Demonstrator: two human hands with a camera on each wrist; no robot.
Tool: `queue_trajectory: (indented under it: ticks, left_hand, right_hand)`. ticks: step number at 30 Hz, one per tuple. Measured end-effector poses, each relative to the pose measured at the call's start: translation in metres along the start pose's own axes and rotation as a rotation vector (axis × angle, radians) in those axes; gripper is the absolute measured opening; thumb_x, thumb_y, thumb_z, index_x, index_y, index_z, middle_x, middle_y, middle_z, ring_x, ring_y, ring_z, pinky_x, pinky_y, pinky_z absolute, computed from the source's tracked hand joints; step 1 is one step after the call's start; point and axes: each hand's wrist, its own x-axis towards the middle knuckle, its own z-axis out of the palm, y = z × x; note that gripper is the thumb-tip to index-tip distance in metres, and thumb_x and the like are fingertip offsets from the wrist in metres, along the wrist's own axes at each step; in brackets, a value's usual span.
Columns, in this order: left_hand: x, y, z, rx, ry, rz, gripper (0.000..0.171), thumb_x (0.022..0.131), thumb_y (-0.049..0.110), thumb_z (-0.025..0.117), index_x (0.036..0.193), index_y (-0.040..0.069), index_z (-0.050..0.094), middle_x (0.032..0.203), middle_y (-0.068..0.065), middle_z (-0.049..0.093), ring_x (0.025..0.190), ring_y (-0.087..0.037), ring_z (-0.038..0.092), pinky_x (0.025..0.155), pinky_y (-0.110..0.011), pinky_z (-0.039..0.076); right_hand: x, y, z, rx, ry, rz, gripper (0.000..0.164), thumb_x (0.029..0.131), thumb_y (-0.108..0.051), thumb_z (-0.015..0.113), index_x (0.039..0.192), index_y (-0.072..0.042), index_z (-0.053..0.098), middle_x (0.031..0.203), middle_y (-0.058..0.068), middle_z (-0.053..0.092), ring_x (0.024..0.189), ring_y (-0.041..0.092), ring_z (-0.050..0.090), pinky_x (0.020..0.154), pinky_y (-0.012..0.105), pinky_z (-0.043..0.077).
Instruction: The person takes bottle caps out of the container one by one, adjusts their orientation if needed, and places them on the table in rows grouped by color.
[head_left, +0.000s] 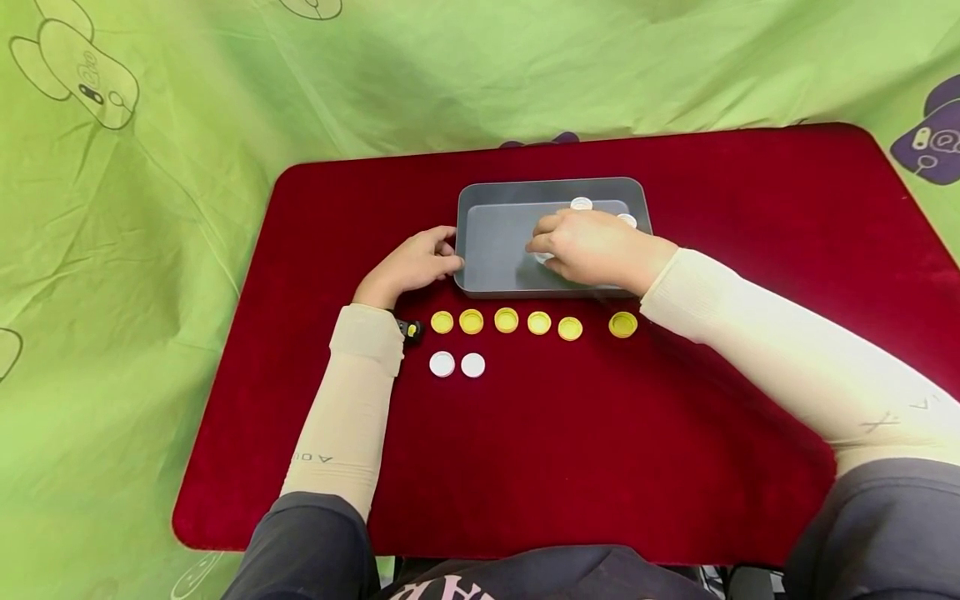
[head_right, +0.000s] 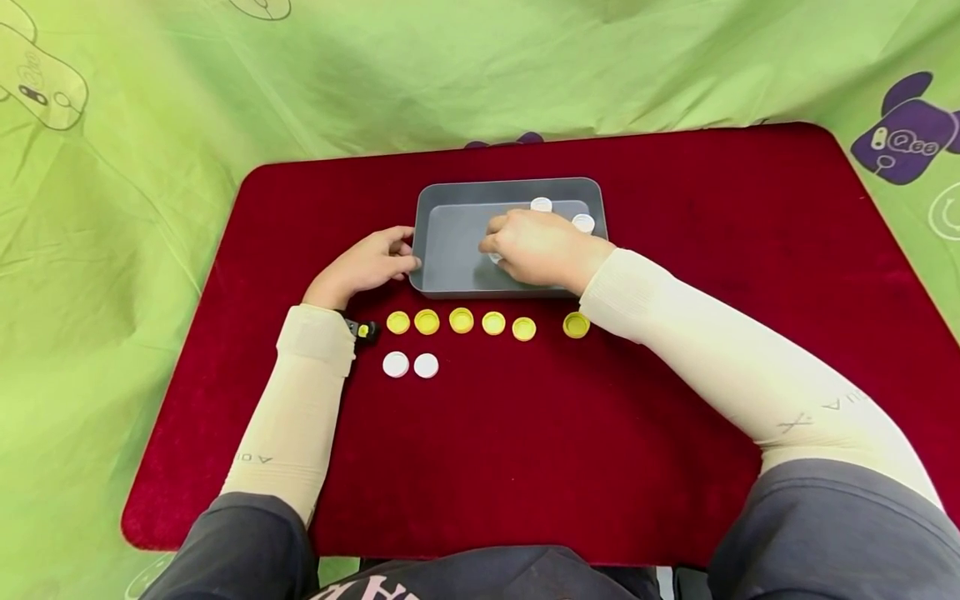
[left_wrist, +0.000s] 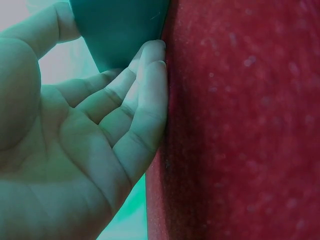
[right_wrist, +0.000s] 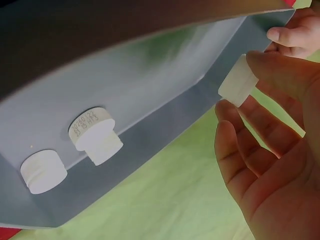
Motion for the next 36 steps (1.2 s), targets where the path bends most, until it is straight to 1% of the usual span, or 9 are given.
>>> queue_trajectory:
  ticks: [8, 13, 19, 28, 36]
  left_hand:
    - [-0.001, 0.000, 0.000, 0.005, 0.000, 0.010, 0.060, 0.089, 0.019, 0.060, 0.145, 0.006, 0.041, 0.101, -0.011, 0.062, 0.083, -0.024, 0.061, 0.076, -0.033, 0.050]
    - [-0.001, 0.001, 0.000, 0.004, 0.000, 0.008, 0.060, 0.089, 0.019, 0.060, 0.145, 0.005, 0.041, 0.101, -0.011, 0.062, 0.083, -0.024, 0.061, 0.076, -0.033, 0.050]
    - [-0.001, 0.002, 0.000, 0.001, 0.000, 0.001, 0.060, 0.089, 0.018, 0.060, 0.145, 0.006, 0.042, 0.102, -0.012, 0.062, 0.082, -0.025, 0.061, 0.076, -0.032, 0.050]
    - [-0.001, 0.001, 0.000, -0.001, 0.007, -0.001, 0.060, 0.089, 0.018, 0.061, 0.145, 0.006, 0.042, 0.101, -0.011, 0.061, 0.081, -0.025, 0.060, 0.076, -0.033, 0.050]
    - [0.001, 0.000, 0.000, 0.010, 0.004, 0.003, 0.060, 0.089, 0.018, 0.061, 0.145, 0.007, 0.042, 0.102, -0.011, 0.061, 0.082, -0.025, 0.060, 0.076, -0.032, 0.049]
  right_hand:
    - [0.000, -0.004, 0.000, -0.010, 0.010, -0.002, 0.029, 0.084, -0.006, 0.071, 0.113, -0.004, 0.071, 0.109, 0.011, 0.066, 0.101, 0.032, 0.061, 0.086, 0.045, 0.050]
    - [0.000, -0.006, 0.001, -0.007, 0.037, -0.022, 0.028, 0.084, -0.005, 0.070, 0.112, -0.003, 0.071, 0.108, 0.012, 0.066, 0.100, 0.033, 0.061, 0.089, 0.044, 0.049]
    - [-0.002, -0.008, 0.002, 0.006, 0.075, -0.051, 0.027, 0.084, -0.005, 0.071, 0.111, -0.002, 0.071, 0.106, 0.012, 0.066, 0.098, 0.033, 0.061, 0.088, 0.044, 0.049]
    - [-0.005, -0.014, 0.003, 0.009, 0.095, -0.071, 0.027, 0.084, -0.006, 0.071, 0.111, -0.002, 0.071, 0.106, 0.012, 0.066, 0.098, 0.032, 0.060, 0.090, 0.043, 0.048]
    - [-0.006, -0.022, 0.001, 0.015, 0.127, -0.082, 0.025, 0.085, -0.006, 0.071, 0.110, -0.003, 0.070, 0.106, 0.010, 0.065, 0.096, 0.031, 0.060, 0.086, 0.041, 0.049]
